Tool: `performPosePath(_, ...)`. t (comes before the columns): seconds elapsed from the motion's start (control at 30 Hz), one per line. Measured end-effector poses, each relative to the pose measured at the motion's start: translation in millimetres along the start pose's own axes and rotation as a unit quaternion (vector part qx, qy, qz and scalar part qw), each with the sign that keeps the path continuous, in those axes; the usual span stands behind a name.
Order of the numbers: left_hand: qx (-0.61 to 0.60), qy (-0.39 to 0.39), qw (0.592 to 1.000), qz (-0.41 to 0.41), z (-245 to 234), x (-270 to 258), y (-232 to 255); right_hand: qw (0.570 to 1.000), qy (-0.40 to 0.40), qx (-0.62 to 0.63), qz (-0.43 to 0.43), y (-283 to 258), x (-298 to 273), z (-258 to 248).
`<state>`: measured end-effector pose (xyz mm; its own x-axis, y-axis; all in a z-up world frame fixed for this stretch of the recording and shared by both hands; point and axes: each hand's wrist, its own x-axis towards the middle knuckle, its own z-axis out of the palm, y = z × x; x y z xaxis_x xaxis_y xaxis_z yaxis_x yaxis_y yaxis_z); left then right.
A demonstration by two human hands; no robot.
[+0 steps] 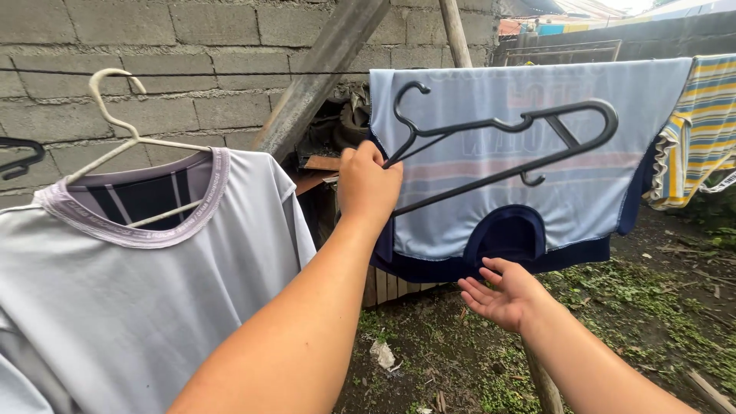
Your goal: Taking dry clothes off hangers and a clothesline.
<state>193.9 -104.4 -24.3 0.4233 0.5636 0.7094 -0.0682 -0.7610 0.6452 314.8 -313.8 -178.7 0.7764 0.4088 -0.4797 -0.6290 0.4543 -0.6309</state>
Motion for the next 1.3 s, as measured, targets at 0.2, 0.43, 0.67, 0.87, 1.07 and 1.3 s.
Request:
performPosePath(0.2, -0.032, -0.037, 0.998, -0.028, -12.6, 9.8, 6.7, 0.999, 0.012, 0.029, 0.000, 12.2, -15.6, 10.1)
performPosePath(0.43, 0.067, -0.118, 0.990, 0.030, -42.2, -46.7, -43.7, 0.992, 0.062, 0.102, -0.033, 9.4, -24.1, 11.5)
performPosePath(0.67, 0.009, -0.469, 0.878, -0.099, -49.9, -70.1, -131.3, 0.986, 0.162, 0.028, -0.023, 40.0, -49.9, 9.8)
performPosePath(0.87, 0.039, -0.742, 0.632, -0.221, -70.9, -107.5, -79.6, 0.992, 0.097, -0.042, 0.074, 111.7, -75.0, -8.6)
performPosePath(1.07, 0.165, -0.776, 0.586, -0.167, -53.5, -151.6, -84.4, 0.992, -0.080, 0.053, -0.083, 94.6, -63.3, -48.8)
performPosePath(1.3, 0.129, -0.659, 0.741, -0.001, -61.0, -111.5, -44.6, 0.964, -0.127, 0.009, -0.234, 16.0, -127.7, -25.4)
